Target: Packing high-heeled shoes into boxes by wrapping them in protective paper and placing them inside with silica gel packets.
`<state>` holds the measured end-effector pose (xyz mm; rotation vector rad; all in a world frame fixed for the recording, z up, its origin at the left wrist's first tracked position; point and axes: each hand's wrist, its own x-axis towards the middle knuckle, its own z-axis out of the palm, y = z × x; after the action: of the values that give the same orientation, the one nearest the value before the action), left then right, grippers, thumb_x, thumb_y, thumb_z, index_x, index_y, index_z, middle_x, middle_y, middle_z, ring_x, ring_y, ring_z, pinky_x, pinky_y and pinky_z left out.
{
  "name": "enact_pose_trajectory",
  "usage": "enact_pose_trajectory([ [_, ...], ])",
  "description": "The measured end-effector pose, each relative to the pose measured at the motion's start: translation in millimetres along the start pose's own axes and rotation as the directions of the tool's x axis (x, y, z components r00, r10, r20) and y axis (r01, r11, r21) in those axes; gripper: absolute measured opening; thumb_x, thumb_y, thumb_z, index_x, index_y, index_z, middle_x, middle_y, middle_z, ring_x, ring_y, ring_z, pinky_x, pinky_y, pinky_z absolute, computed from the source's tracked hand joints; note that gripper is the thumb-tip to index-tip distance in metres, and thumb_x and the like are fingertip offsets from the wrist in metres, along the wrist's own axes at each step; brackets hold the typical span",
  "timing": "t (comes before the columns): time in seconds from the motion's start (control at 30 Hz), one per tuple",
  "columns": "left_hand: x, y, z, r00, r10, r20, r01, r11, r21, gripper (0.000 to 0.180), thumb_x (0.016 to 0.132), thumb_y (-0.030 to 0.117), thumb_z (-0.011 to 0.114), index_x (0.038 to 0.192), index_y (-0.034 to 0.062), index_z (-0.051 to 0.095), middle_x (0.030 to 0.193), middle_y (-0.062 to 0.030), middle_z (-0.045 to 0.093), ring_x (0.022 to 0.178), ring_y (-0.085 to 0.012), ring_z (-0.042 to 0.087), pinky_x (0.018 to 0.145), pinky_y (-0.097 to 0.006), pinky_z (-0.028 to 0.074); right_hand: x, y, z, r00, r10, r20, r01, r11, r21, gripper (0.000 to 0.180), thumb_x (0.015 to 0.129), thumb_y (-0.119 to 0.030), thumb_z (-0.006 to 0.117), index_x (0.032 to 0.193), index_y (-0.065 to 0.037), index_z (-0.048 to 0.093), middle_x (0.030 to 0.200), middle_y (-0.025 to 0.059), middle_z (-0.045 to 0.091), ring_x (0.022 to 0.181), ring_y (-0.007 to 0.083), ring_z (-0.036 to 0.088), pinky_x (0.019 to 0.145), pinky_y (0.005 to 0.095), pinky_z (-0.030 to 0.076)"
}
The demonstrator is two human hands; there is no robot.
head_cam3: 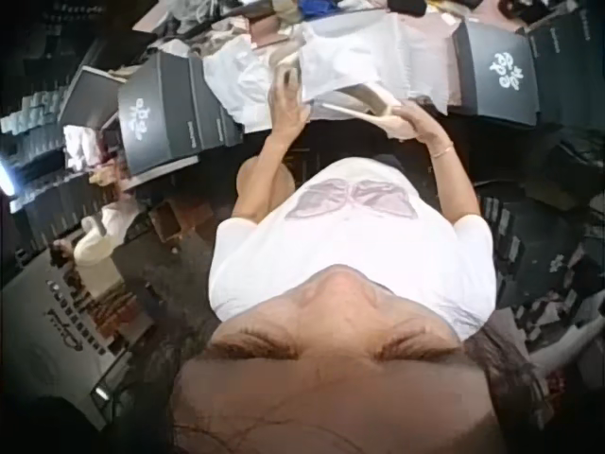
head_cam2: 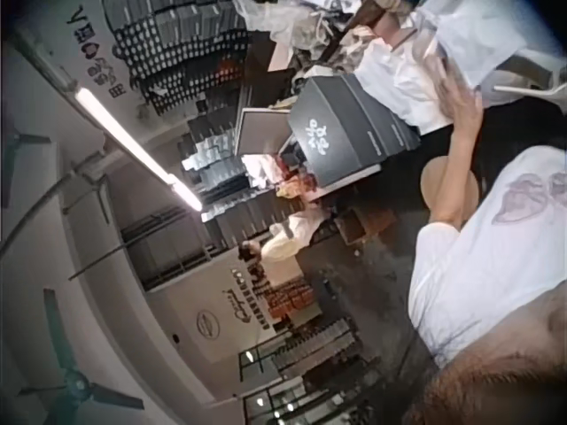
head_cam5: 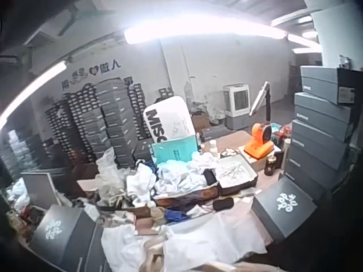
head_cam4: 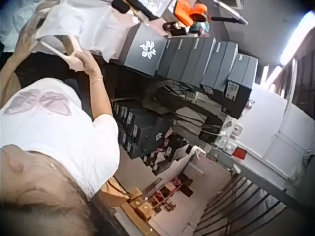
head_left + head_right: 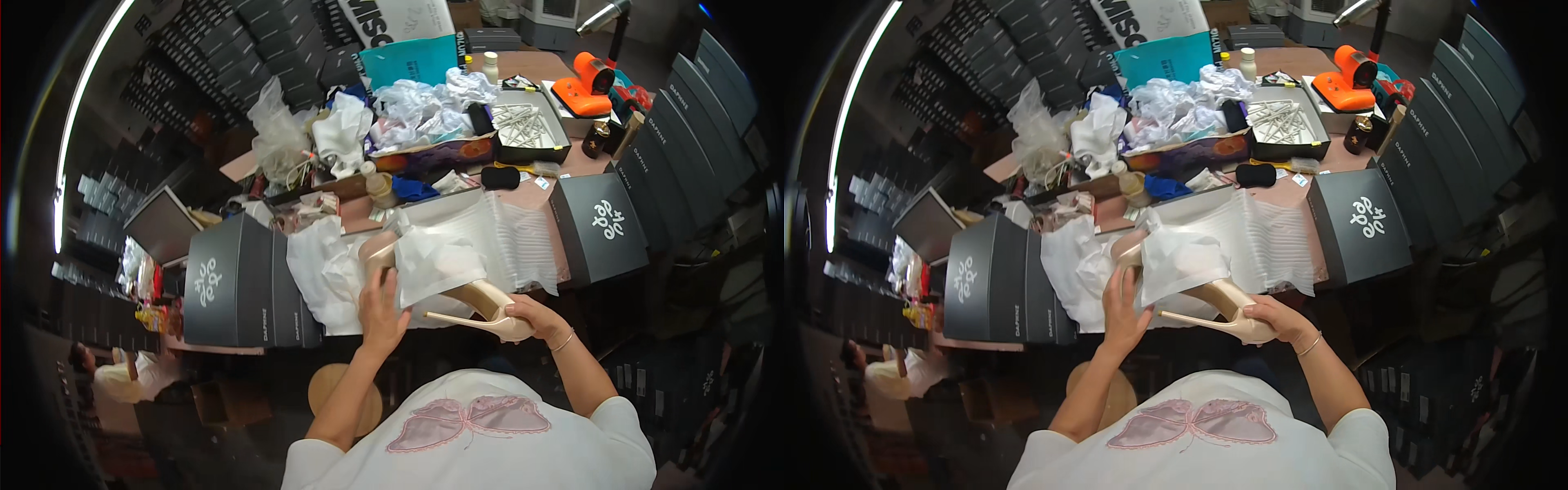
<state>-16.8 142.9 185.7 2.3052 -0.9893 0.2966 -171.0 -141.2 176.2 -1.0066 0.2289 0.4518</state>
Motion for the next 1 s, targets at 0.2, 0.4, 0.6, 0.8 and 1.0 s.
enact_pose_trajectory([
  [0.2,35.7,-26.3,18.3,0.999,0.014,0.052,0.007,0.923,-0.385,0.044,0.066,-0.008,0.055,0.107,0.003,0.066,0.098,-0.015,0.061,0.096,-0.0336,0.058,0.086,-0.037,0.046,3.3,53.7,14.7,0.994,-0.108,-0.013,0.103,0.896,0.433,0.058,0.09,-0.049,0.047,0.118,0.001,0.054,0.086,0.0141,0.064,0.064,0.0253,0.066,0.04,0.0282,0.049],
  [0.4,60.0,25.6,-35.3,0.972,0.224,0.068,-0.201,0.948,-0.248,0.038,0.068,-0.006,0.058,0.104,0.0031,0.067,0.094,-0.0134,0.06,0.087,-0.0305,0.06,0.079,-0.036,0.049,-32.5,79.6,44.5,0.967,-0.247,0.068,0.16,0.79,0.592,0.06,0.09,-0.052,0.045,0.123,-0.003,0.054,0.096,0.0152,0.064,0.064,0.0296,0.063,0.039,0.0286,0.046],
  [0.6,54.7,91.4,-49.1,0.957,0.202,0.208,-0.067,0.852,-0.519,0.043,0.07,-0.006,0.064,0.111,0.0081,0.067,0.077,-0.0066,0.056,0.068,-0.0179,0.055,0.065,-0.029,0.047,-73.9,78.9,43.7,0.945,-0.302,0.125,0.194,0.826,0.529,0.061,0.089,-0.048,0.051,0.13,-0.003,0.047,0.099,0.0148,0.062,0.071,0.0265,0.06,0.047,0.0276,0.047],
  [0.8,-3.0,189.0,-59.8,0.788,0.605,0.116,-0.523,0.757,-0.391,0.041,0.069,0.001,0.07,0.109,0.0082,0.067,0.072,-0.0052,0.054,0.059,-0.0223,0.056,0.052,-0.031,0.045,-109.8,54.7,109.3,0.958,-0.152,-0.243,0.27,0.764,0.586,0.058,0.083,-0.04,0.062,0.13,-0.008,0.047,0.108,0.0096,0.061,0.087,0.022,0.063,0.068,0.0308,0.055],
  [1.0,-30.9,220.6,-15.8,0.76,0.646,-0.069,-0.585,0.636,-0.503,0.045,0.069,-0.001,0.069,0.113,0.0077,0.066,0.067,-0.0042,0.05,0.055,-0.0202,0.053,0.049,-0.032,0.043,-64.5,116.3,62.9,0.72,-0.571,-0.394,0.619,0.786,-0.009,0.052,0.094,-0.038,0.053,0.134,-0.006,0.044,0.128,0.01,0.054,0.117,0.0217,0.053,0.099,0.0324,0.044],
])
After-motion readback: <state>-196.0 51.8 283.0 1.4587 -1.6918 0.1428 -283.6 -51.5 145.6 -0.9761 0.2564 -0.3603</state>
